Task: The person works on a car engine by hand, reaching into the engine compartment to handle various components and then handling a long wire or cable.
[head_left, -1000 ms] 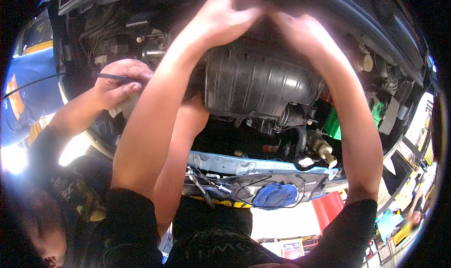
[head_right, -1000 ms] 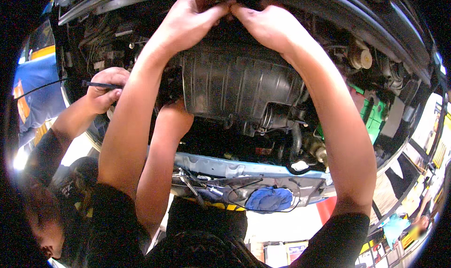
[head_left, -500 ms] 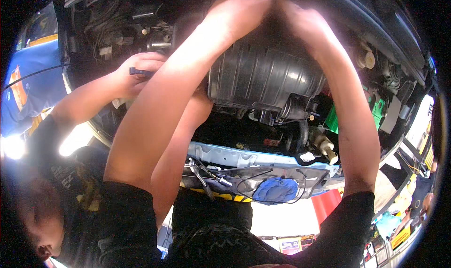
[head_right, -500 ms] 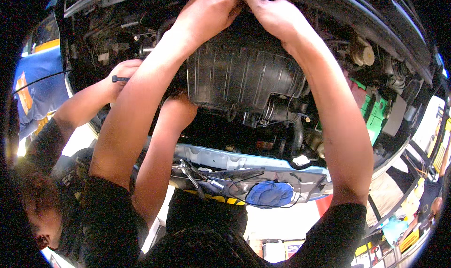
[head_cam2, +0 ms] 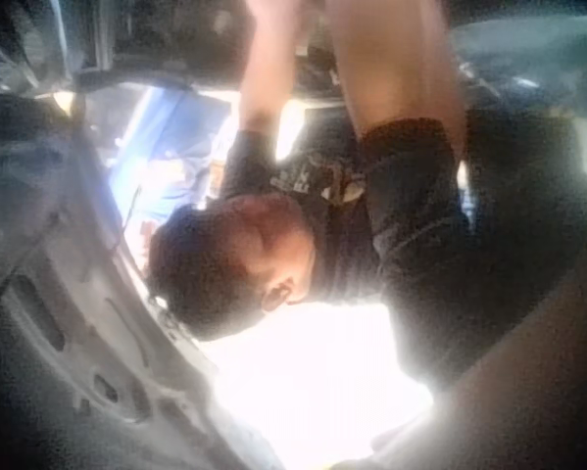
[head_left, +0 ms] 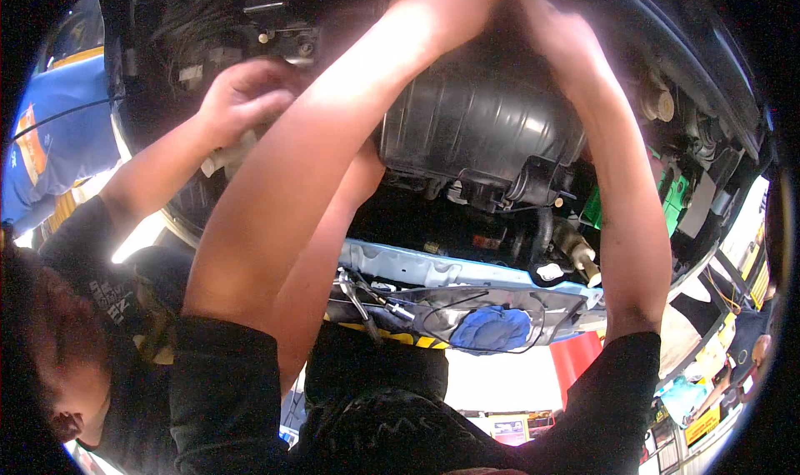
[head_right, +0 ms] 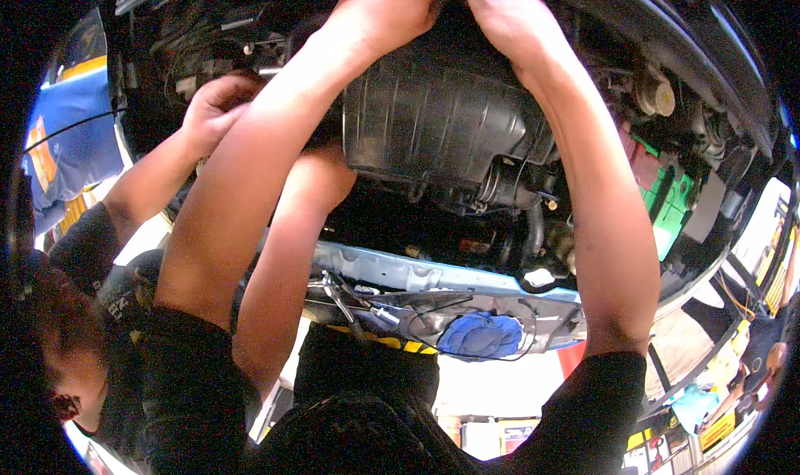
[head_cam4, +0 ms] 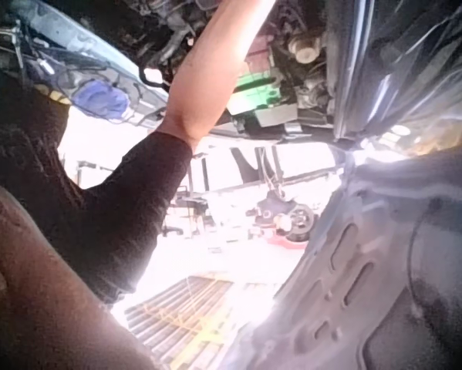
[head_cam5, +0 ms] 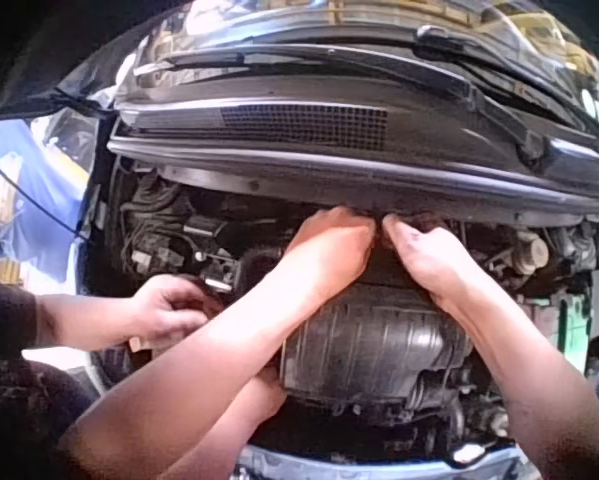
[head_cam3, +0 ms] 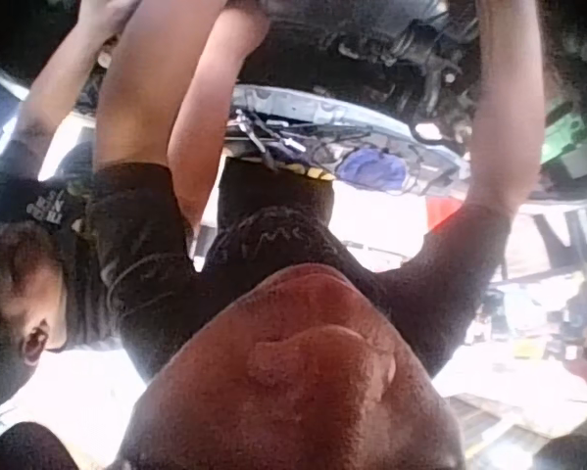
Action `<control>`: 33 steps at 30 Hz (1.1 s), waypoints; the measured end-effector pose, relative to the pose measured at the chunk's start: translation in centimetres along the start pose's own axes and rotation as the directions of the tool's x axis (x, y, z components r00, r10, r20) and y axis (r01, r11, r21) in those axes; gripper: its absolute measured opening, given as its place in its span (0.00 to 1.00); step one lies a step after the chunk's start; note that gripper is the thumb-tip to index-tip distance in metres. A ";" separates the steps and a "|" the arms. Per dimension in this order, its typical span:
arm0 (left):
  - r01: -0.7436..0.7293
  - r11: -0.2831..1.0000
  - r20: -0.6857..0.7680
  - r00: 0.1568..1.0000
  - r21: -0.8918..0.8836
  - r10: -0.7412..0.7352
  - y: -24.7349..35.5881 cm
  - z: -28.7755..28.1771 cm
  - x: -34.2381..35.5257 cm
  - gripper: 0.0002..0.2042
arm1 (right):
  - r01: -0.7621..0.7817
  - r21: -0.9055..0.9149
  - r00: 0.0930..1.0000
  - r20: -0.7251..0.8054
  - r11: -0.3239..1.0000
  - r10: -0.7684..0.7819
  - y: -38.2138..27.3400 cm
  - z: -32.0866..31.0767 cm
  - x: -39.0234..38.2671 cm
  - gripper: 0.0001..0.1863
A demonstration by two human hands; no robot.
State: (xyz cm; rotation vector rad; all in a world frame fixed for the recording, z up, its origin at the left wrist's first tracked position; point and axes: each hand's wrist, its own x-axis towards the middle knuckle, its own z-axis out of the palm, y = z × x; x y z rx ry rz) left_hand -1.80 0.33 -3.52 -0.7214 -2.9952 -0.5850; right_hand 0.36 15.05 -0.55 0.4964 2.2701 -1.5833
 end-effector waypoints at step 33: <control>0.179 0.349 -0.029 0.856 -0.920 -0.516 2.3 -0.6 -1.2 0.10 | 0.781 -0.334 0.624 0.441 0.527 -0.645 4.0 -3.7 2.7 0.15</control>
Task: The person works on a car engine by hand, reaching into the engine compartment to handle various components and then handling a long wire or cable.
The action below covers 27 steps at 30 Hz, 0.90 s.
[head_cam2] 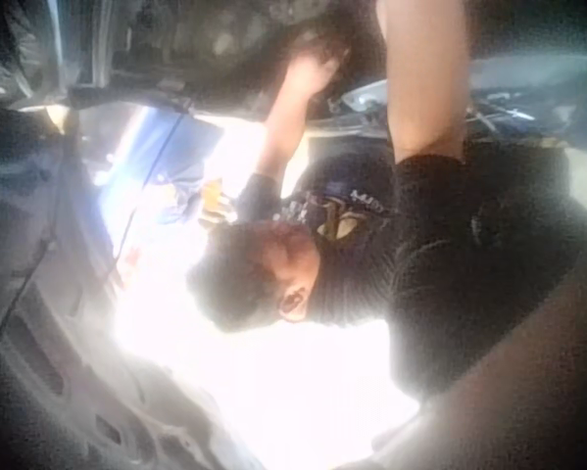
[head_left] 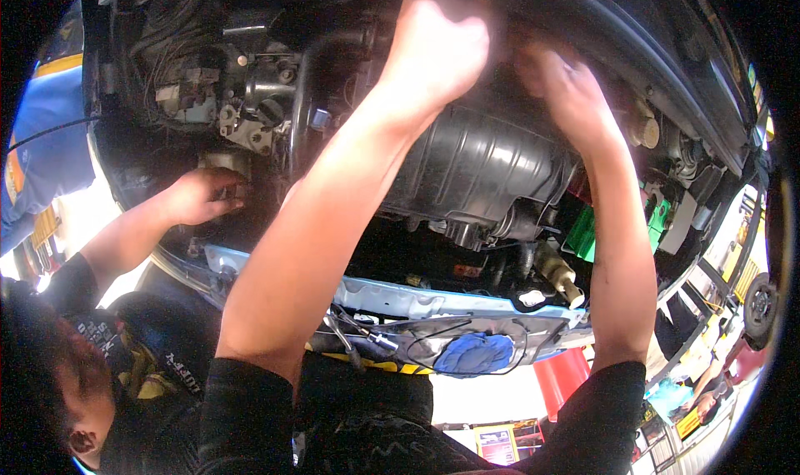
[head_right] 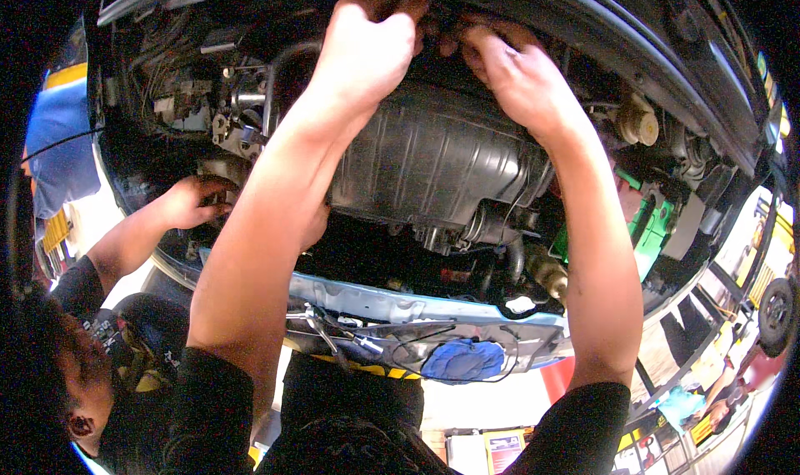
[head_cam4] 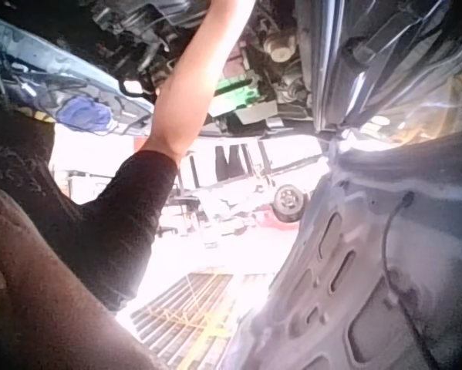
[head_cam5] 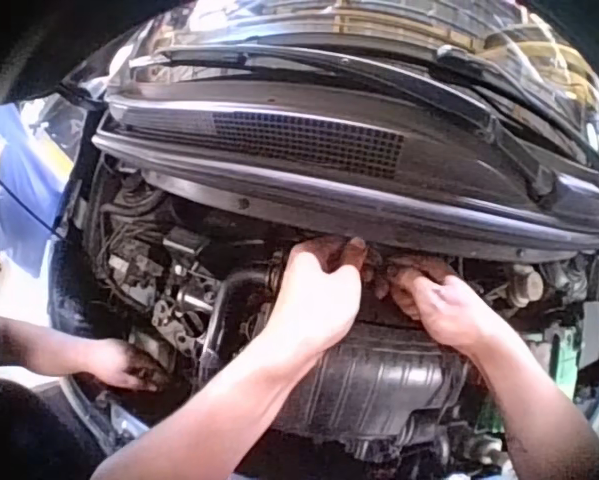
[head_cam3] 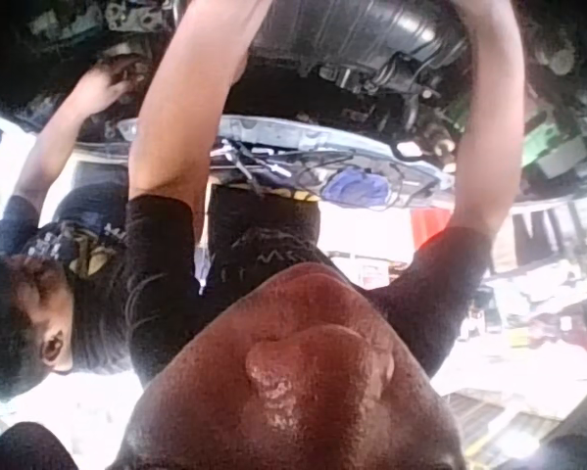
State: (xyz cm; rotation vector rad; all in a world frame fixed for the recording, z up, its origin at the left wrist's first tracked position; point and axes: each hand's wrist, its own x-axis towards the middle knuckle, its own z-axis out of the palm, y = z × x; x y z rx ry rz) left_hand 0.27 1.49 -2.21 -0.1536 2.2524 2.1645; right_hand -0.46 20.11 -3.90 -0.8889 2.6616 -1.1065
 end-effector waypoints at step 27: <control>-0.254 0.934 -0.245 0.950 -0.249 0.193 -3.1 2.0 0.6 0.12 | -0.366 0.114 0.931 0.057 0.924 0.362 -1.5 0.2 1.0 0.13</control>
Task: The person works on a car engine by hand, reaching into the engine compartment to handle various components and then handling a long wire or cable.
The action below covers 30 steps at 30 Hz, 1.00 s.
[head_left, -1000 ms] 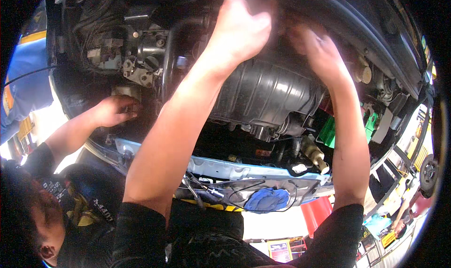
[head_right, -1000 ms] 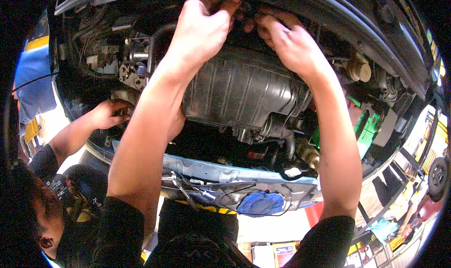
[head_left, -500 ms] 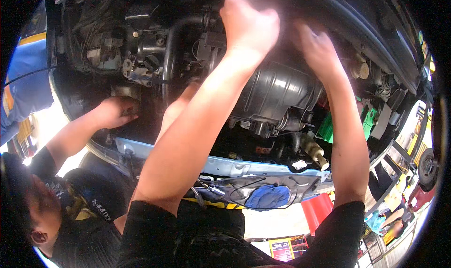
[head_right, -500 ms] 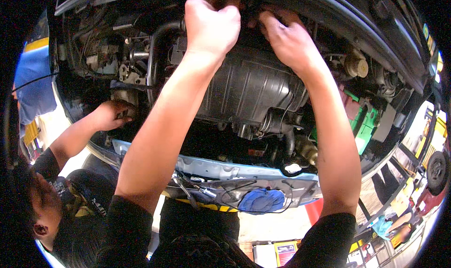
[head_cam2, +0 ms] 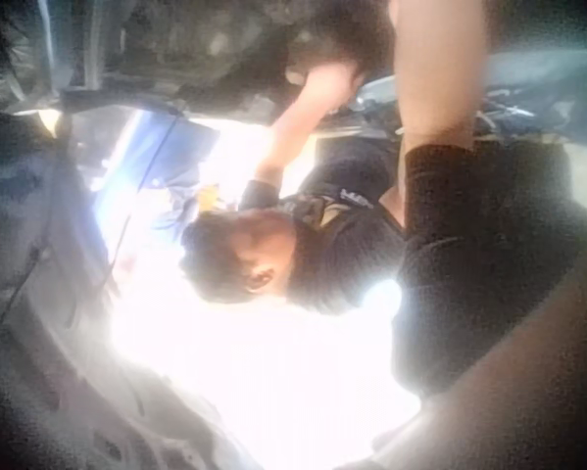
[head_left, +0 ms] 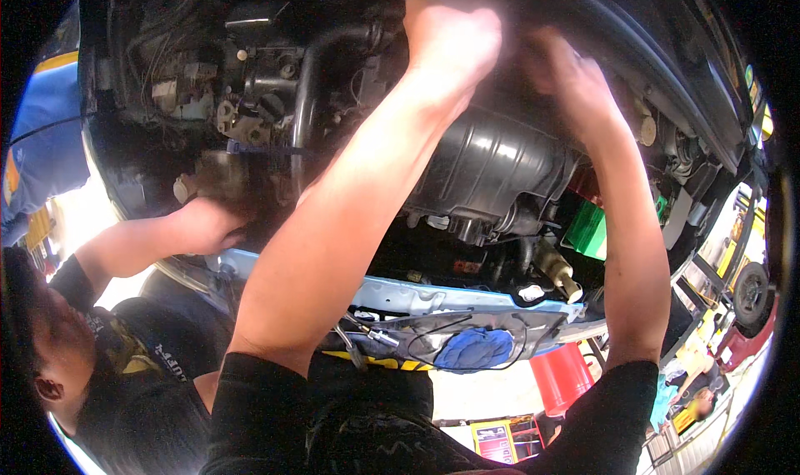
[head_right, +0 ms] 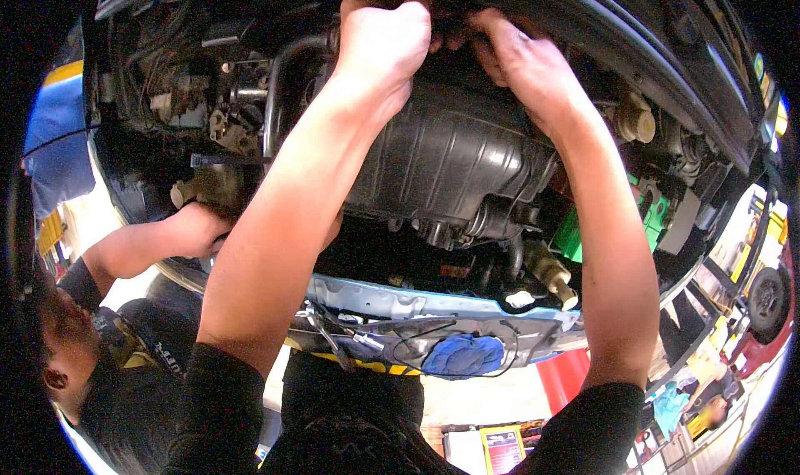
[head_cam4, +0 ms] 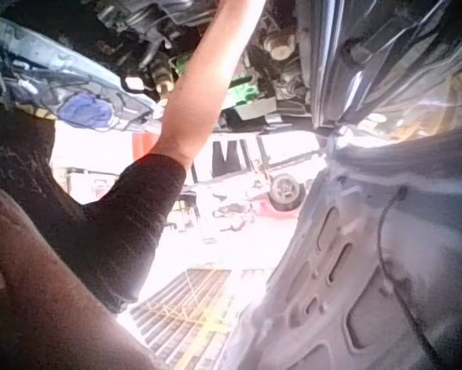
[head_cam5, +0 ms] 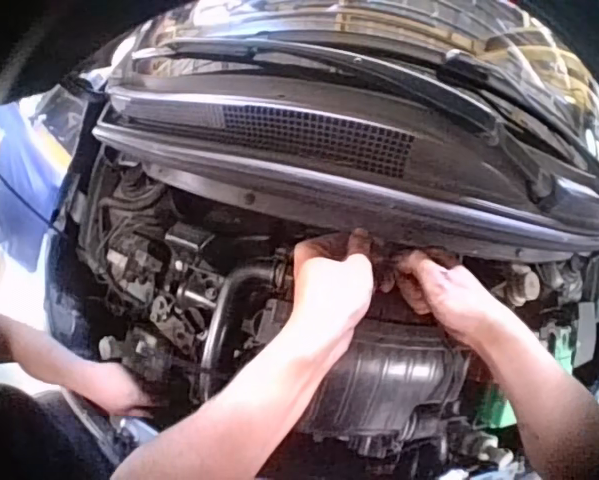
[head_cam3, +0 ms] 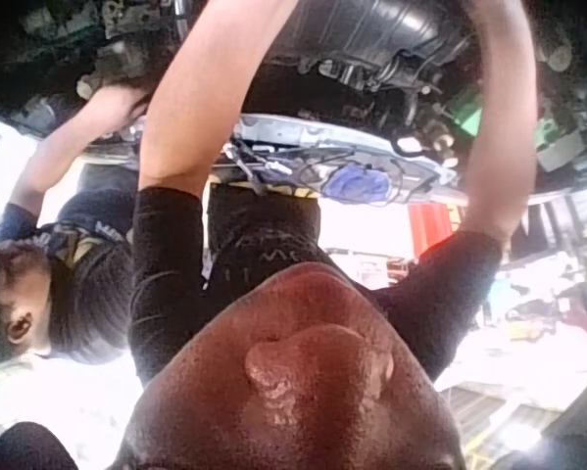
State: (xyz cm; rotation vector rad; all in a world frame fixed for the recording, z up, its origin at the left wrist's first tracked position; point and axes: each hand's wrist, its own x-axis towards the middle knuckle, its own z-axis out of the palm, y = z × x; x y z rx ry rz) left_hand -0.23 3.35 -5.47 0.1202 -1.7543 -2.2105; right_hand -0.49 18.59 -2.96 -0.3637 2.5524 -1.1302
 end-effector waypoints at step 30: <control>0.302 0.909 -0.066 0.953 0.288 -0.295 3.0 -0.2 0.1 0.11 | -0.610 0.412 0.786 0.209 0.677 0.582 -4.2 -0.7 2.0 0.18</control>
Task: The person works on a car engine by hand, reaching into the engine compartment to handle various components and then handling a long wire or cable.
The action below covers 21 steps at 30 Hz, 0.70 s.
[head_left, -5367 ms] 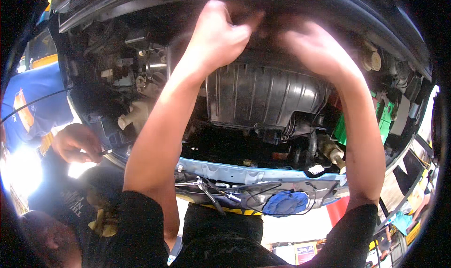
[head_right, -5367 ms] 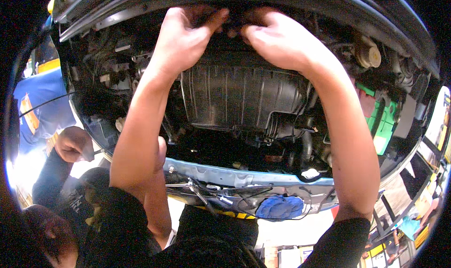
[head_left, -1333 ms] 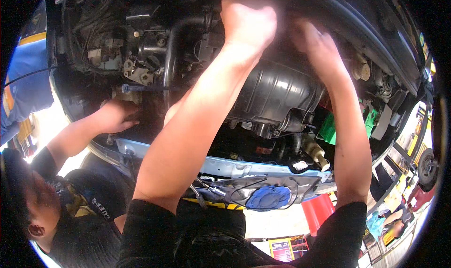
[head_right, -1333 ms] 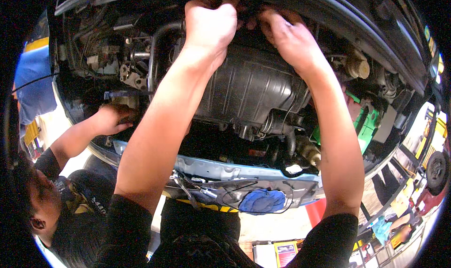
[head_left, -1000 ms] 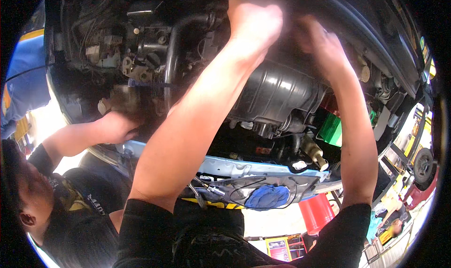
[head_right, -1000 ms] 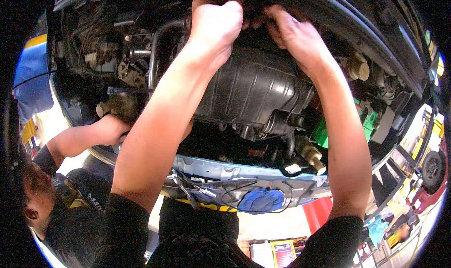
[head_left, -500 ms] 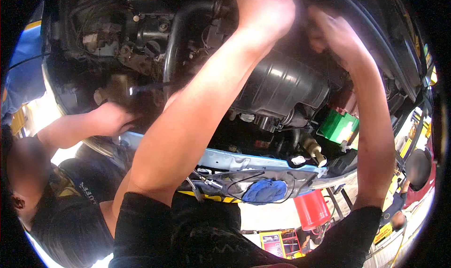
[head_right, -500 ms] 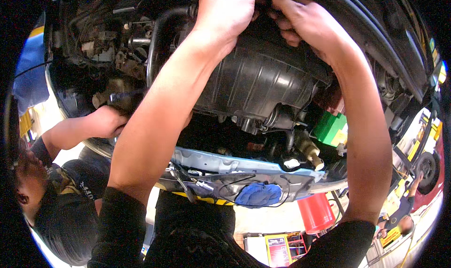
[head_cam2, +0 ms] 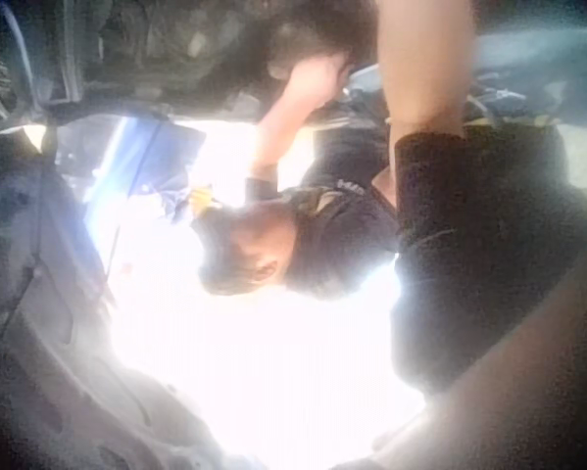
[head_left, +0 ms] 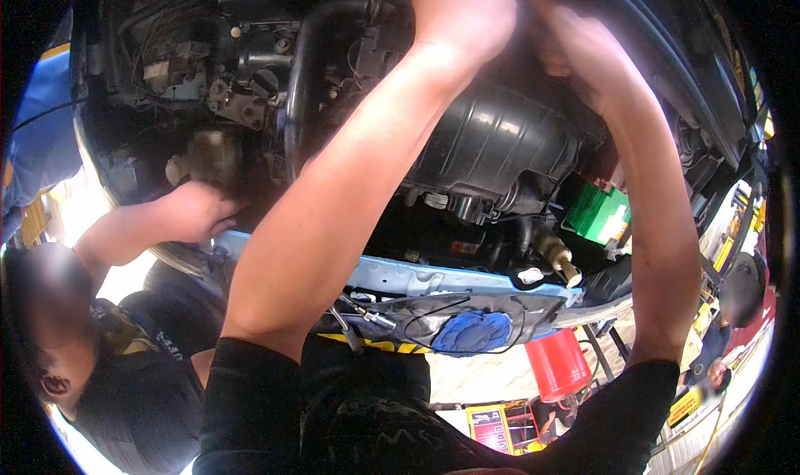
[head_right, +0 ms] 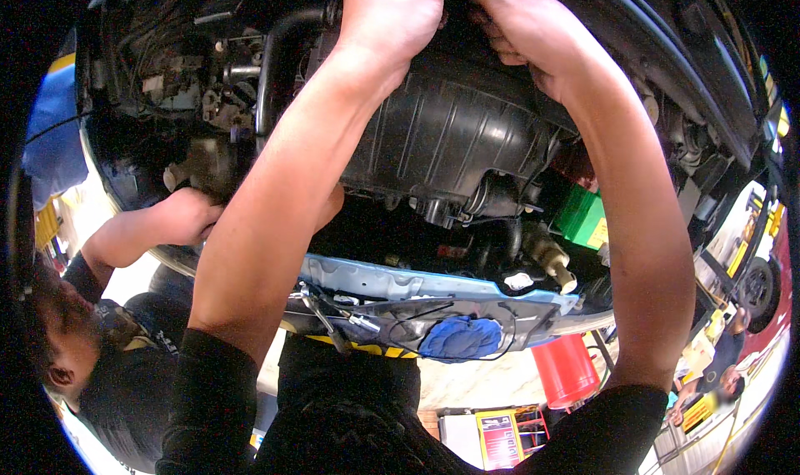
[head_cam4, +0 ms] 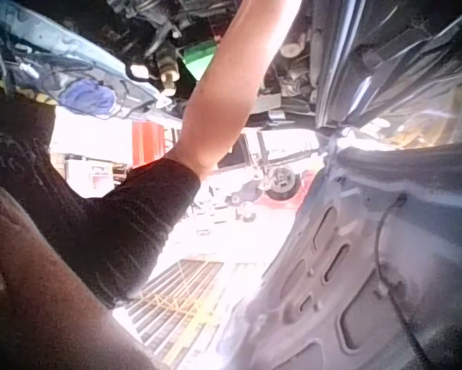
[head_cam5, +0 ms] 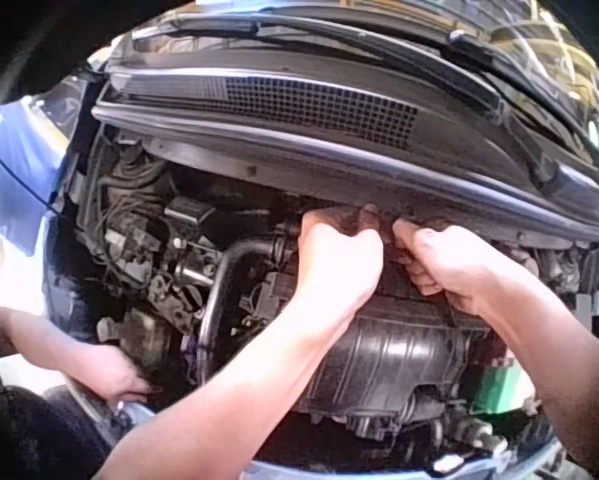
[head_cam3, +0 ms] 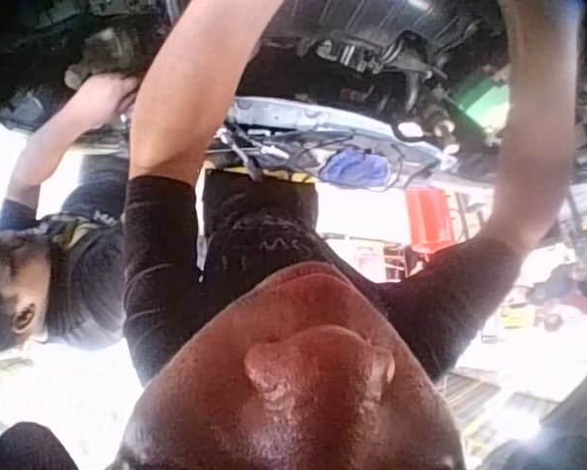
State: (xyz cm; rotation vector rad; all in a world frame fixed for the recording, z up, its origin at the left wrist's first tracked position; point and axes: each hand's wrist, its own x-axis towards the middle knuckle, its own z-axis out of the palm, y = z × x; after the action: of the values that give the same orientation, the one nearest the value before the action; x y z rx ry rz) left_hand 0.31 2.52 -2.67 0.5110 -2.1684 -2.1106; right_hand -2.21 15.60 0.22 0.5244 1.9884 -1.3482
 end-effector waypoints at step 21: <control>-0.796 0.429 0.678 0.595 0.426 0.431 -0.5 -2.3 2.6 0.08 | 0.109 0.123 0.992 -0.077 0.987 -0.100 1.2 0.6 0.4 0.19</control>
State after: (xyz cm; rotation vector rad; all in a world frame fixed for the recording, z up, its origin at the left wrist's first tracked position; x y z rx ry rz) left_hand -1.42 -0.41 -3.54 -0.8672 -2.7382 -0.9628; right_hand -1.53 15.47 -1.06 0.5393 2.0205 -1.5474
